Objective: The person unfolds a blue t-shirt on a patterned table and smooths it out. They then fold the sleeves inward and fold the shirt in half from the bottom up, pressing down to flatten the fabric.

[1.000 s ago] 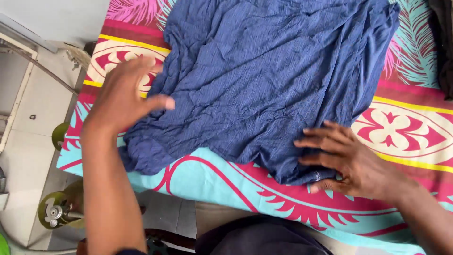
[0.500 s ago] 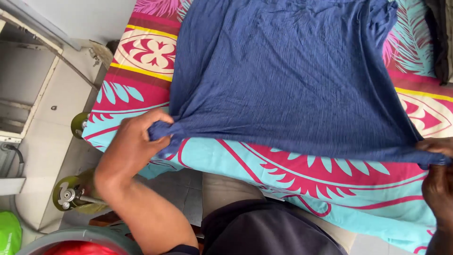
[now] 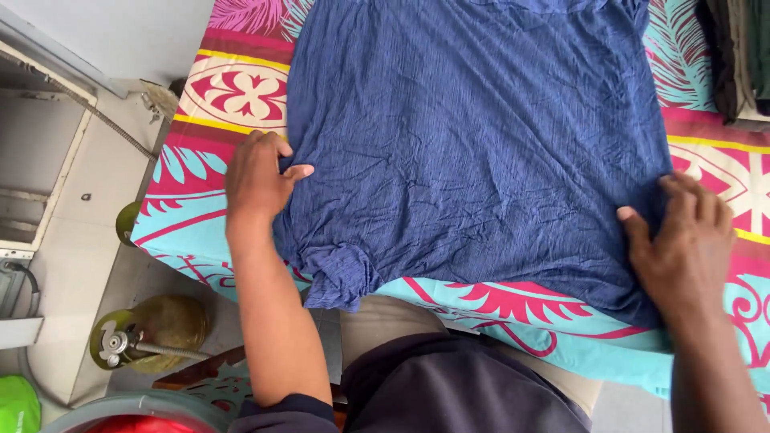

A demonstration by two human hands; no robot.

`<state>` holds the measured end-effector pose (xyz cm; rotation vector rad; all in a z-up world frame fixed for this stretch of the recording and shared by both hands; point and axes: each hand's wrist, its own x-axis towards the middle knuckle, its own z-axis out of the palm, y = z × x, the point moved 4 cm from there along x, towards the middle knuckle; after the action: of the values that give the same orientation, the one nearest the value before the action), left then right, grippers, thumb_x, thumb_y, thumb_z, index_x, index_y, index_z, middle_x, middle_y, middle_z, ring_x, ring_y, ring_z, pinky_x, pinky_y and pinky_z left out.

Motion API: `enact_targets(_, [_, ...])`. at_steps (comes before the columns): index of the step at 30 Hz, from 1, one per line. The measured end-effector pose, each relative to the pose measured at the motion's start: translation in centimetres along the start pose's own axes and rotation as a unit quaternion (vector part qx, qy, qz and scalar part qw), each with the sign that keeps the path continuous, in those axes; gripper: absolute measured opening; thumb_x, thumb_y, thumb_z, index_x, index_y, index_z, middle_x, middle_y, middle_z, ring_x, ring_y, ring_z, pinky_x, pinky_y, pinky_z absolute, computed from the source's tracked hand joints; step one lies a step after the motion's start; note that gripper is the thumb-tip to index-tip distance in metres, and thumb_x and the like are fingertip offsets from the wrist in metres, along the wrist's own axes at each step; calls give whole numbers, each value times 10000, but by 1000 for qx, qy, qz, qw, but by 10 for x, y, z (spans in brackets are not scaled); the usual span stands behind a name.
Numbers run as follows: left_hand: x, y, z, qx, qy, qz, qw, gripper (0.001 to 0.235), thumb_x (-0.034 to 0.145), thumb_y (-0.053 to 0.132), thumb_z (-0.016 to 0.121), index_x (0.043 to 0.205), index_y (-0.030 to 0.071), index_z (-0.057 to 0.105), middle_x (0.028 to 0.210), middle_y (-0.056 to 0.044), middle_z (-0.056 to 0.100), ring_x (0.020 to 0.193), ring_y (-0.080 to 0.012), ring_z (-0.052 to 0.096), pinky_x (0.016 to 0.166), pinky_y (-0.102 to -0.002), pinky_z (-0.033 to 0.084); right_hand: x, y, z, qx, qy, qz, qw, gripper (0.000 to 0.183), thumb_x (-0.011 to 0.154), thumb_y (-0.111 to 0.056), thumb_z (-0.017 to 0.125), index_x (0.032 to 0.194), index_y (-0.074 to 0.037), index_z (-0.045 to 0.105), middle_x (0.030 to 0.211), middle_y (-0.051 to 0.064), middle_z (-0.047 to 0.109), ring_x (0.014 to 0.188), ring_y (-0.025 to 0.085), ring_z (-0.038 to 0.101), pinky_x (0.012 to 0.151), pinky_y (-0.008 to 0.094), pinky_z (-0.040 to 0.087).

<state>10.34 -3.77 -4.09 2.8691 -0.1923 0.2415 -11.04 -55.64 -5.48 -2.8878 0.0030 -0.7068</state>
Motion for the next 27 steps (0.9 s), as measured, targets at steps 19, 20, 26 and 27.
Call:
enact_targets(19, [-35, 9, -32, -713, 16, -5, 700, 661, 951, 204, 771, 1510, 118, 430, 1043, -68, 614, 1152, -152, 659, 966, -267, 557, -6, -75, -15, 149, -121, -198, 961, 518, 773, -505, 731, 1199, -214, 676, 1447, 25, 639, 1400, 290, 564, 1117, 468, 379])
enact_targets(20, [-33, 8, -35, -643, -24, 13, 765, 757, 965, 114, 752, 1579, 183, 315, 1258, -166, 653, 1204, -195, 646, 1057, -333, 566, -9, -75, -12, 172, -127, -206, 955, 352, 805, -433, 734, 1074, -207, 707, 1387, 18, 676, 1360, 258, 601, 1051, 421, 427])
enact_targets(26, [-19, -24, -40, -377, -22, -37, 925, 589, 968, 252, 759, 1454, 48, 496, 844, -45, 699, 801, -104, 591, 805, -281, 494, -45, -21, -18, 234, -226, -44, 945, 152, 860, -332, 676, 858, -187, 724, 1102, -68, 791, 1098, 145, 710, 1015, 371, 429])
enact_targets(27, [-12, -21, -43, -378, -22, -36, 925, 589, 968, 252, 759, 1454, 48, 496, 844, -45, 699, 801, -104, 591, 805, -281, 494, -45, -15, -18, 233, -225, -44, 945, 152, 860, -332, 676, 858, -187, 724, 1102, -68, 791, 1098, 145, 710, 1015, 371, 429])
